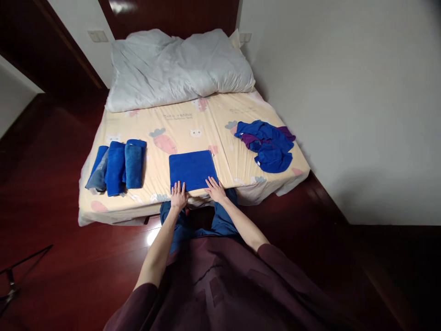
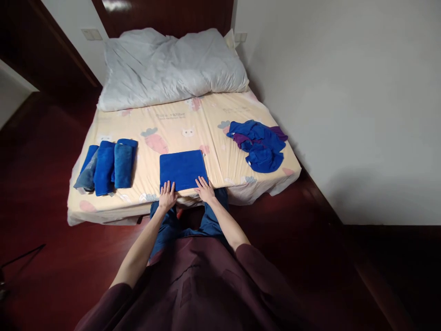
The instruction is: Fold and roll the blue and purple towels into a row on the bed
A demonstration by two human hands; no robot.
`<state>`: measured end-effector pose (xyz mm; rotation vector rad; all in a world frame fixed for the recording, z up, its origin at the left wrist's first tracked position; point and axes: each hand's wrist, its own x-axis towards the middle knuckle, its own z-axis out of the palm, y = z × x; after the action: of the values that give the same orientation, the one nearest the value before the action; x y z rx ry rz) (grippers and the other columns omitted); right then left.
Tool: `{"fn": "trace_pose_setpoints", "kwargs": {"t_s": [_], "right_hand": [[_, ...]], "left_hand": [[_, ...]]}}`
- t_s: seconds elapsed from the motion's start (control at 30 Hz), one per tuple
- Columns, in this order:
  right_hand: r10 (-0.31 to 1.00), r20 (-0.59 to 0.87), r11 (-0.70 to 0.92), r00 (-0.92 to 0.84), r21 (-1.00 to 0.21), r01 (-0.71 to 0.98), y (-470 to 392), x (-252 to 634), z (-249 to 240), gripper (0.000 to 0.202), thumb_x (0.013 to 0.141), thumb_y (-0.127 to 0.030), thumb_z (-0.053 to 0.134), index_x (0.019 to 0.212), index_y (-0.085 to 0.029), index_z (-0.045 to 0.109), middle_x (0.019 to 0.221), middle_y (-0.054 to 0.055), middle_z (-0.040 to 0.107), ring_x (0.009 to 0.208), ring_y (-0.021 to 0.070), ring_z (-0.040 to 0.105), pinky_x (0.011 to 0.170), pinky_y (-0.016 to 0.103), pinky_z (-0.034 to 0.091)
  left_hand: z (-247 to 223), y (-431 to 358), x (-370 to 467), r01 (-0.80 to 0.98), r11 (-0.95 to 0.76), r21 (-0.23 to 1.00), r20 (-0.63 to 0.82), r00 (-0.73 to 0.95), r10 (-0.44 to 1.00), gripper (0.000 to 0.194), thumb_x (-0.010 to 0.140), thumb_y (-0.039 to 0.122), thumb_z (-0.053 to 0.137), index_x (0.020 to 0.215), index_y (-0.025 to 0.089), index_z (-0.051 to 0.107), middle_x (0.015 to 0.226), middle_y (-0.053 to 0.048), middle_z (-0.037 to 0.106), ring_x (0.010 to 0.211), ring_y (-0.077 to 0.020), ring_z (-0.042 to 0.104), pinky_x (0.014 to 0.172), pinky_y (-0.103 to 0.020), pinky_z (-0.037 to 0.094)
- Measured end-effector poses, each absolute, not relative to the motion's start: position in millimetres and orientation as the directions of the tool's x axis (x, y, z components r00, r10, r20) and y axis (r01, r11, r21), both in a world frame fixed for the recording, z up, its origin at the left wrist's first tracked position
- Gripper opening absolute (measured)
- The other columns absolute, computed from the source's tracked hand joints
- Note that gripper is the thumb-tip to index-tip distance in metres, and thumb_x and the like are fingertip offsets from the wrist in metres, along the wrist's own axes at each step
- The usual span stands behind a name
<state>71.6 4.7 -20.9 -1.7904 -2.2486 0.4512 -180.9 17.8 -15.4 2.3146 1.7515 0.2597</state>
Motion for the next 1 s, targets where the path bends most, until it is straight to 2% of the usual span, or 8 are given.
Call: {"fn": "trace_pose_setpoints", "kwargs": {"t_s": [0.2,0.33,0.5,0.63,0.73,0.87,1.0], "right_hand": [[0.975,0.024,0.214,-0.222,-0.393,0.894,6.6,77.7,-28.5,0.057,0.103,-0.031,0.045,0.159,-0.021,0.039,0.167,0.009,0.030,0.156,0.0247,0.027,0.127,0.054,0.018],[0.977,0.032,0.207,-0.211,-0.392,0.896,15.2,79.1,-22.3,0.058,0.097,-0.016,0.047,0.155,-0.019,0.045,0.161,0.011,0.041,0.151,0.0246,0.037,0.125,0.053,0.022],[0.987,-0.011,0.144,-0.162,-0.402,0.904,31.5,80.2,-16.3,0.057,0.091,-0.001,0.044,0.144,-0.016,0.059,0.151,0.013,0.054,0.144,0.0246,0.049,0.119,0.047,0.036],[0.995,-0.007,0.083,-0.097,-0.451,0.888,37.2,79.8,-14.7,0.061,0.087,0.004,0.045,0.137,-0.023,0.066,0.143,0.007,0.062,0.138,0.0222,0.056,0.114,0.042,0.045],[0.998,-0.005,0.058,-0.069,-0.485,0.873,32.7,80.8,-13.1,0.060,0.084,0.006,0.045,0.131,-0.023,0.070,0.141,0.006,0.064,0.133,0.0217,0.060,0.113,0.038,0.046],[0.994,0.030,0.105,-0.106,-0.536,0.838,10.5,89.1,-17.1,0.058,0.081,0.004,0.050,0.128,-0.023,0.073,0.139,0.005,0.066,0.130,0.0233,0.063,0.115,0.042,0.044],[0.990,0.091,0.139,-0.106,-0.708,0.693,-13.6,104.8,-31.0,0.056,0.081,0.000,0.049,0.124,-0.025,0.075,0.131,0.002,0.072,0.126,0.0207,0.066,0.114,0.042,0.046]], "left_hand": [[-16.4,19.8,-179.6,0.934,-0.226,0.278,-0.011,0.238,0.971,0.069,0.093,0.028,0.050,0.158,0.007,0.038,0.165,-0.024,0.028,0.155,-0.0398,0.024,0.125,-0.058,0.022],[-12.2,27.1,-182.6,0.939,-0.193,0.284,-0.053,0.216,0.975,0.065,0.092,0.016,0.041,0.157,0.006,0.040,0.162,-0.024,0.034,0.153,-0.0381,0.030,0.123,-0.057,0.026],[-8.6,36.4,-194.4,0.932,-0.243,0.269,-0.051,0.265,0.963,0.068,0.090,0.004,0.030,0.156,0.013,0.043,0.157,-0.019,0.045,0.150,-0.0316,0.038,0.123,-0.055,0.027],[-5.6,35.4,-212.6,0.927,-0.256,0.275,-0.056,0.281,0.958,0.067,0.089,0.002,0.031,0.154,0.012,0.046,0.157,-0.019,0.045,0.150,-0.0304,0.038,0.122,-0.052,0.031],[-5.3,27.9,-225.8,0.921,-0.255,0.293,-0.058,0.283,0.957,0.066,0.089,0.001,0.035,0.153,0.013,0.046,0.159,-0.017,0.043,0.150,-0.0275,0.038,0.120,-0.045,0.036],[-11.9,7.5,-235.7,0.912,-0.257,0.321,-0.033,0.281,0.959,0.064,0.089,0.002,0.037,0.150,0.015,0.049,0.158,-0.014,0.045,0.150,-0.0253,0.039,0.118,-0.042,0.039],[-22.6,-12.2,-244.4,0.876,-0.226,0.426,0.025,0.239,0.971,0.060,0.089,0.004,0.039,0.144,0.019,0.056,0.155,-0.010,0.050,0.147,-0.0230,0.044,0.119,-0.043,0.039]]}}
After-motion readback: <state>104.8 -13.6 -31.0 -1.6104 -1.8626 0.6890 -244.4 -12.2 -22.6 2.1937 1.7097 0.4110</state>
